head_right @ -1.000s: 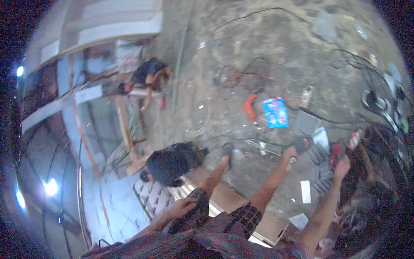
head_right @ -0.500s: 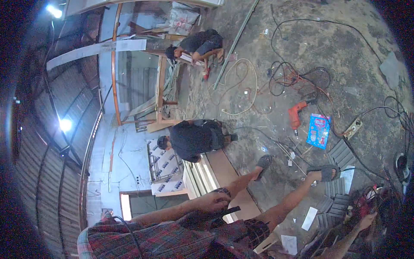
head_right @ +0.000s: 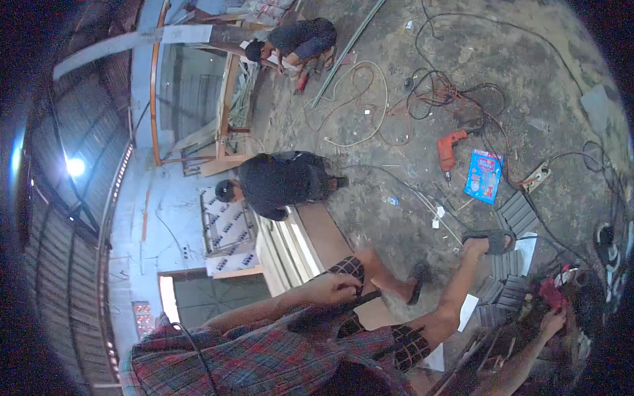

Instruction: The person handles a long wooden strip and a power cord in a workshop, then assists another worker by holding a nail while the other hammers it into a wooden panel. The person also uses a power tool to cut a wooden strip.

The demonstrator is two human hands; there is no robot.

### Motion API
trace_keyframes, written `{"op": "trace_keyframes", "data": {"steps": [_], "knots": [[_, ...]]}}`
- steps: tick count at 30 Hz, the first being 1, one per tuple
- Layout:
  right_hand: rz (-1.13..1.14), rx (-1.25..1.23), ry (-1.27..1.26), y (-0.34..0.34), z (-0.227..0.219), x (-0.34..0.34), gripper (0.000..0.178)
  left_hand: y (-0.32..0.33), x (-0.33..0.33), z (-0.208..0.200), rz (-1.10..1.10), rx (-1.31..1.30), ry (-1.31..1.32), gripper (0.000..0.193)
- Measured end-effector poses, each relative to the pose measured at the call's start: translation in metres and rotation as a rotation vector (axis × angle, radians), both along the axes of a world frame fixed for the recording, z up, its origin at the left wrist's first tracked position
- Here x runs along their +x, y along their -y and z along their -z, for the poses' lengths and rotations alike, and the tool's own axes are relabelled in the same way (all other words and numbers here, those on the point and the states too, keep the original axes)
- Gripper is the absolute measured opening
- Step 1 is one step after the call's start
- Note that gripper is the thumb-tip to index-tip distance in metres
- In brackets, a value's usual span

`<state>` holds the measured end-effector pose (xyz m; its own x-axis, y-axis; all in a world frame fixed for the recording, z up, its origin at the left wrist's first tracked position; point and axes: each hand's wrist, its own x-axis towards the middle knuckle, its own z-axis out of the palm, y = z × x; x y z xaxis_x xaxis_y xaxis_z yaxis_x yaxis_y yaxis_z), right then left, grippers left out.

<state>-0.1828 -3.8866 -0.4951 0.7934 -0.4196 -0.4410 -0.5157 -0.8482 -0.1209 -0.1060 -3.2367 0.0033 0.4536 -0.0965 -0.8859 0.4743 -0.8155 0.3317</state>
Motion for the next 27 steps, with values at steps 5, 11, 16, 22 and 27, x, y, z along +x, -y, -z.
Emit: {"op": "trace_keyframes", "data": {"steps": [5, 11, 16, 22, 27], "knots": [[0.068, 0.328, 0.048, -0.054, -0.087, 0.001, 0.041, -0.038, -0.045, -0.040, -0.177, 0.037, 0.091, 0.029], [-0.060, 0.522, 0.359, -0.162, -0.124, -0.059, 0.027, -0.181, -0.245, 0.009, -0.340, -0.044, 0.539, 0.029], [-0.328, 0.740, -0.137, -0.379, -0.257, -0.095, 0.021, -0.243, -0.495, 0.040, -0.795, 0.292, 0.424, 0.040], [-0.780, 0.965, 0.036, -0.532, -0.360, -0.124, 0.029, -0.207, -0.696, 0.092, -0.977, 0.402, -0.324, 0.019], [-0.741, 0.969, -0.126, -0.514, -0.393, -0.120, 0.029, -0.130, -0.662, 0.117, -1.518, 0.074, -0.088, 0.029]]}}
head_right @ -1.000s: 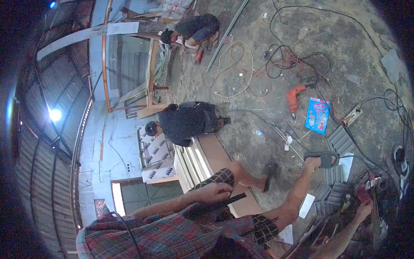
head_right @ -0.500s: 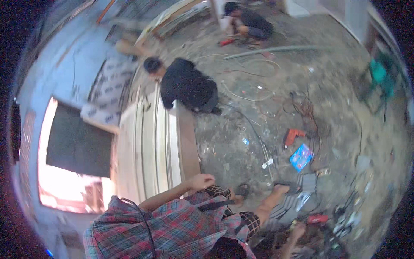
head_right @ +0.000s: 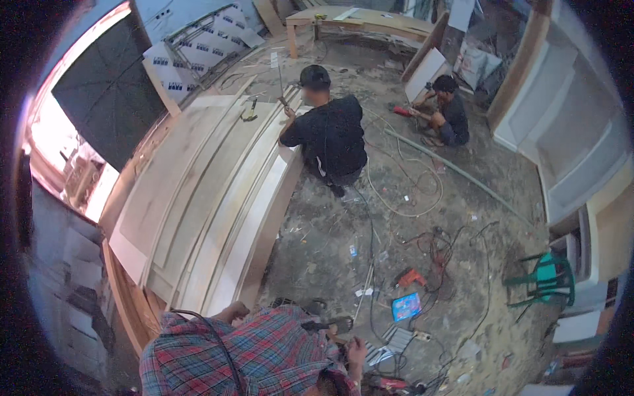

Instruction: The person handles a long wooden strip and a power cord in a workshop, then assists another worker by holding a nail while the other hammers it into a wooden panel. The person also uses a power tool to cut a wooden strip.

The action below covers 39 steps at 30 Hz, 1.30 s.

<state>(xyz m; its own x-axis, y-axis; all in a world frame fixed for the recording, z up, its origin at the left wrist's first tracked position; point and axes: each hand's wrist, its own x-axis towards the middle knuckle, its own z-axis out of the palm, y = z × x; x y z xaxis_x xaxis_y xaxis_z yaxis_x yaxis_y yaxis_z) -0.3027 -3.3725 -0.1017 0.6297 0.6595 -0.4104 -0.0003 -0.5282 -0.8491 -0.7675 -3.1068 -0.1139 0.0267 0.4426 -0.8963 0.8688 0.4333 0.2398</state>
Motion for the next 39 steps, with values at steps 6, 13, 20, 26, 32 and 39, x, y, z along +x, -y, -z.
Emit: {"op": "trace_keyframes", "data": {"steps": [6, 13, 20, 26, 32, 39], "knots": [[-0.286, -0.394, 0.121, 0.058, -0.022, 0.051, 0.027, -0.017, 0.175, 0.050, 0.622, 0.368, 0.407, 0.034], [-0.102, -0.662, 0.122, 0.072, -0.042, 0.127, 0.027, -0.046, 0.245, -0.020, 0.310, 0.520, 0.606, 0.033], [-0.156, -0.811, 0.340, 0.053, -0.027, 0.162, 0.028, -0.099, 0.205, -0.011, -0.016, 0.460, 0.483, 0.033], [-0.144, -0.461, 0.011, -0.155, -0.057, 0.055, 0.038, -0.174, 0.110, 0.023, 0.039, 0.428, 0.355, 0.035], [-0.296, -0.262, -0.001, -0.257, -0.019, 0.009, 0.032, -0.232, 0.036, 0.023, -0.233, 0.369, 0.153, 0.035], [-0.240, -0.209, 0.159, -0.241, -0.012, 0.044, 0.028, -0.273, 0.045, 0.016, -0.269, 0.246, 0.259, 0.034]]}}
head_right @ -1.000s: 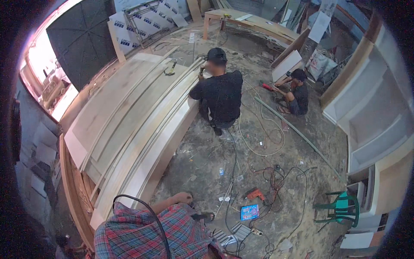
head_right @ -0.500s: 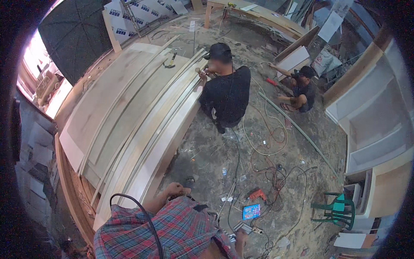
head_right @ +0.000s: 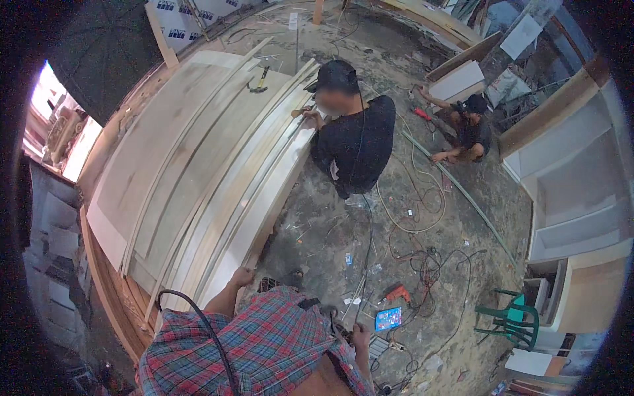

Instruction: The person handles a long wooden strip and a power cord in a workshop, then assists another worker by holding a nail while the other hammers it into a wooden panel. The person also uses a power tool to cut a wooden strip.

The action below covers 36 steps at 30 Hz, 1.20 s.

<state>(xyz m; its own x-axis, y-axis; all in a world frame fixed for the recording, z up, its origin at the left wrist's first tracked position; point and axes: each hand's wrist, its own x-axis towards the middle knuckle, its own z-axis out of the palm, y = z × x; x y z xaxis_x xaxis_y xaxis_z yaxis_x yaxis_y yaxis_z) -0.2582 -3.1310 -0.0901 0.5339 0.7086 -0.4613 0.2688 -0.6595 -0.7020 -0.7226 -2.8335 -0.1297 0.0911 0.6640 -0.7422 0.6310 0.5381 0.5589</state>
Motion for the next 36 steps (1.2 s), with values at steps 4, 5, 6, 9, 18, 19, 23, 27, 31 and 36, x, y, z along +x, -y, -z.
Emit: {"op": "trace_keyframes", "data": {"steps": [4, 5, 6, 9, 18, 19, 23, 27, 31, 36], "knots": [[-0.058, -0.185, -0.049, -0.004, -0.038, -0.009, 0.026, 0.011, -0.014, 0.047, 0.059, 0.145, -0.094, 0.034], [-0.014, -0.173, -0.074, 0.012, -0.031, 0.001, 0.026, 0.003, 0.009, 0.039, 0.091, 0.143, -0.066, 0.034], [0.020, -0.151, -0.116, 0.031, -0.011, 0.011, 0.026, -0.003, 0.027, 0.023, 0.116, 0.148, -0.057, 0.034], [-0.009, -0.152, -0.080, 0.067, 0.038, 0.027, 0.026, -0.002, 0.067, -0.018, -0.163, 0.073, 0.104, 0.035], [0.010, -0.072, -0.100, -0.019, 0.001, 0.106, 0.029, 0.021, 0.110, 0.008, 0.168, 0.085, -0.102, 0.036], [0.047, -0.060, -0.118, -0.034, -0.009, 0.107, 0.029, 0.028, 0.101, 0.020, 0.240, 0.175, -0.151, 0.036], [0.233, -0.002, -0.226, -0.038, -0.008, 0.139, 0.029, 0.033, 0.134, 0.023, 0.192, 0.174, -0.147, 0.036], [0.303, -0.025, -0.240, -0.007, 0.002, 0.163, 0.032, 0.032, 0.180, -0.036, 0.152, 0.004, -0.013, 0.040], [0.398, -0.047, -0.345, 0.058, 0.041, 0.174, 0.026, 0.035, 0.199, -0.001, 0.312, 0.170, -0.127, 0.039], [0.355, -0.296, -0.286, 0.097, 0.031, 0.175, 0.020, 0.054, 0.201, 0.040, 0.330, 0.195, -0.077, 0.040]]}}
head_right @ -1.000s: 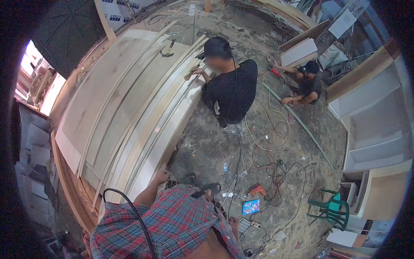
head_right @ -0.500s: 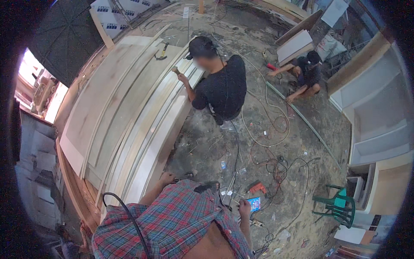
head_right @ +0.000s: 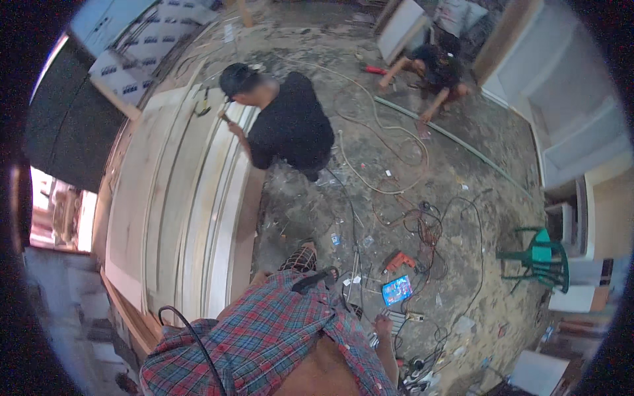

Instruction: The person handles a long wooden strip and a power cord in a workshop, then assists another worker by holding a nail while the other hammers it into a wooden panel. The person also uses a power tool to cut a wooden strip.

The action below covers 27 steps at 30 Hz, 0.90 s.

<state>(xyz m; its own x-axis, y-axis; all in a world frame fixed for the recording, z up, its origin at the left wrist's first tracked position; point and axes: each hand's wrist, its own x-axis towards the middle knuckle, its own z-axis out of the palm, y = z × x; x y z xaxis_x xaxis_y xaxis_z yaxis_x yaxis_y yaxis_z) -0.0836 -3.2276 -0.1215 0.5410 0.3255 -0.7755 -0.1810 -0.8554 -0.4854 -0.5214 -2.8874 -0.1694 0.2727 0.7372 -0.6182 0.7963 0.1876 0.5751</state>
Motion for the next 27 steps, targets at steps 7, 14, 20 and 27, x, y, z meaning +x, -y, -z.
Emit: {"op": "trace_keyframes", "data": {"steps": [7, 14, 20, 27], "knots": [[0.437, 0.503, -0.261, 0.060, 0.086, 0.016, 0.010, -0.095, 0.119, -0.052, 0.209, -0.171, -0.152, 0.038], [0.105, 0.182, -0.006, -0.058, 0.037, 0.056, 0.011, -0.173, 0.208, -0.031, 0.506, -0.037, -0.214, 0.042], [-0.014, 0.165, 0.071, -0.125, 0.031, 0.152, 0.012, -0.260, 0.364, -0.056, 0.486, 0.024, -0.047, 0.042], [0.136, 0.227, 0.223, -0.247, 0.010, 0.348, 0.015, -0.377, 0.527, -0.150, 0.374, -0.055, 0.466, 0.035]]}}
